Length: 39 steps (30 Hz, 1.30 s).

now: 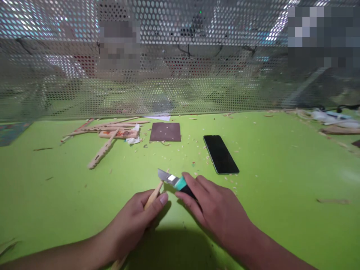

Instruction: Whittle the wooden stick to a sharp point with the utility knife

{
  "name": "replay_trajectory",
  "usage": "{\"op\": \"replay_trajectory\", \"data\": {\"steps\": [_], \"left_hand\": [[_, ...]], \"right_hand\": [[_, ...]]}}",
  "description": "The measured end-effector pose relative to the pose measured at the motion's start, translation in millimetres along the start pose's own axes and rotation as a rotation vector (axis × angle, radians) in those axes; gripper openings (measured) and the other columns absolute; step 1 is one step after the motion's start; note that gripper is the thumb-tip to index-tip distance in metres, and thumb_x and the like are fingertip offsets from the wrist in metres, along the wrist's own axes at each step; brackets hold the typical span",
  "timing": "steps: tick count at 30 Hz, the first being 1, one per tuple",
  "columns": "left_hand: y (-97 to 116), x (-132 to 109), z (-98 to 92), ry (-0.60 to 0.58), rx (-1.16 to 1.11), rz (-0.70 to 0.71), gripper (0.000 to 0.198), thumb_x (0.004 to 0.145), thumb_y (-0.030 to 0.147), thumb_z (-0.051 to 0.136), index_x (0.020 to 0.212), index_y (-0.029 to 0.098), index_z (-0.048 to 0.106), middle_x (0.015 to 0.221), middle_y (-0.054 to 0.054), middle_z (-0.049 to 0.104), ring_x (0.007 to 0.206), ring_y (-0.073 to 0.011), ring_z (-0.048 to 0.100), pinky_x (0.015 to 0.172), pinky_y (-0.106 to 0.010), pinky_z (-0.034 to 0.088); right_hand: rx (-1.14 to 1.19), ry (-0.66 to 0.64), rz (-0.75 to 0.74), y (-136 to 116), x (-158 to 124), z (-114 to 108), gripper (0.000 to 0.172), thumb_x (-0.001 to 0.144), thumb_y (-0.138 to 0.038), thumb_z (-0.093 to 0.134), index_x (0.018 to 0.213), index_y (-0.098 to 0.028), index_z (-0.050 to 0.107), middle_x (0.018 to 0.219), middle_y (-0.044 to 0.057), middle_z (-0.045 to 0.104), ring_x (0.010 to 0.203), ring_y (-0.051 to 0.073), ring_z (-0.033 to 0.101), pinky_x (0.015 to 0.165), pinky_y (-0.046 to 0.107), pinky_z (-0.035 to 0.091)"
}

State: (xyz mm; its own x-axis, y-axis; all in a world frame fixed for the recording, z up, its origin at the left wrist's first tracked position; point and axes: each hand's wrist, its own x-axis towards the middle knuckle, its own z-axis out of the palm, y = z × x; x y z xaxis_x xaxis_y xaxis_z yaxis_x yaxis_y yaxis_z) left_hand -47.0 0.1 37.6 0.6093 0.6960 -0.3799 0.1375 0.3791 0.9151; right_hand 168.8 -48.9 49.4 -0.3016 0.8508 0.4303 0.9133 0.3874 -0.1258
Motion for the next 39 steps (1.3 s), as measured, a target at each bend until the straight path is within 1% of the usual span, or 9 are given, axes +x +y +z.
{"op": "replay_trajectory", "data": {"steps": [6,10,13,18,23,27,31,36,39], "left_hand": [[-3,-6,-5.3,-0.056,0.006,-0.042,0.044,0.102,0.061,0.046,0.082,0.022,0.045,0.065,0.006,0.043,0.051,-0.0093,0.035,0.045,-0.022,0.03],[-1,-5,-6.8,-0.061,0.078,-0.036,0.042,0.098,0.061,0.056,0.091,0.021,0.049,0.07,0.006,0.044,0.057,-0.0103,0.041,0.049,-0.021,0.037],[1,-4,-7.7,-0.041,0.135,-0.036,0.043,0.097,0.061,0.059,0.094,0.019,0.052,0.073,0.005,0.044,0.063,-0.0108,0.042,0.054,-0.022,0.036],[1,-4,-8.4,-0.061,0.083,-0.008,0.046,0.094,0.06,0.064,0.106,0.017,0.057,0.077,0.004,0.046,0.067,-0.0116,0.04,0.058,-0.023,0.034],[-3,-2,-8.0,-0.055,0.037,0.03,0.037,0.092,0.05,0.071,0.094,0.017,0.056,0.084,0.002,0.051,0.078,-0.0135,0.043,0.069,-0.023,0.037],[-6,-1,-6.1,-0.041,0.031,0.012,0.035,0.093,0.049,0.07,0.095,0.017,0.058,0.082,0.002,0.051,0.074,-0.0133,0.044,0.067,-0.023,0.037],[-10,-2,-2.8,0.004,-0.005,-0.024,0.037,0.094,0.053,0.068,0.095,0.018,0.059,0.078,0.003,0.049,0.067,-0.0118,0.043,0.062,-0.023,0.036],[-9,-2,0.3,0.026,0.027,-0.019,0.046,0.094,0.064,0.061,0.096,0.018,0.059,0.072,0.004,0.045,0.06,-0.0106,0.038,0.054,-0.022,0.032],[-8,-2,0.0,0.035,0.082,-0.024,0.048,0.094,0.067,0.059,0.093,0.019,0.056,0.07,0.005,0.041,0.06,-0.0109,0.037,0.054,-0.022,0.032]], "right_hand": [[0.039,0.023,0.051,11,-1,-5,0.041,0.111,-0.042,0.044,0.126,-0.008,0.063,0.097,0.014,0.077,0.07,0.019,0.075,0.051,0.026,0.057],[0.057,-0.05,0.042,14,-4,0,0.043,0.112,-0.045,0.04,0.125,-0.011,0.064,0.088,0.009,0.075,0.063,0.018,0.072,0.051,0.028,0.056],[0.07,-0.093,0.037,14,-6,2,0.046,0.112,-0.045,0.037,0.128,-0.011,0.063,0.087,0.008,0.074,0.06,0.018,0.071,0.05,0.028,0.055],[0.179,-0.194,0.052,8,-7,1,0.044,0.112,-0.045,0.038,0.132,-0.015,0.063,0.097,0.011,0.078,0.074,0.021,0.077,0.057,0.03,0.062],[0.25,-0.278,-0.015,0,-5,1,0.05,0.112,-0.05,0.031,0.129,-0.018,0.065,0.11,0.012,0.079,0.086,0.024,0.079,0.065,0.035,0.066],[0.172,-0.221,-0.048,-1,-4,3,0.054,0.113,-0.049,0.028,0.126,-0.015,0.067,0.107,0.013,0.08,0.084,0.024,0.08,0.061,0.036,0.065],[0.081,-0.144,-0.059,-5,-5,7,0.053,0.113,-0.048,0.03,0.126,-0.012,0.067,0.098,0.011,0.08,0.072,0.023,0.078,0.053,0.035,0.063],[0.016,-0.063,-0.017,-5,-5,7,0.05,0.113,-0.045,0.033,0.126,-0.01,0.065,0.088,0.009,0.078,0.058,0.017,0.072,0.047,0.028,0.057],[-0.004,-0.01,0.023,1,-3,3,0.046,0.113,-0.043,0.038,0.129,-0.008,0.063,0.088,0.011,0.076,0.06,0.017,0.071,0.047,0.025,0.054]]}}
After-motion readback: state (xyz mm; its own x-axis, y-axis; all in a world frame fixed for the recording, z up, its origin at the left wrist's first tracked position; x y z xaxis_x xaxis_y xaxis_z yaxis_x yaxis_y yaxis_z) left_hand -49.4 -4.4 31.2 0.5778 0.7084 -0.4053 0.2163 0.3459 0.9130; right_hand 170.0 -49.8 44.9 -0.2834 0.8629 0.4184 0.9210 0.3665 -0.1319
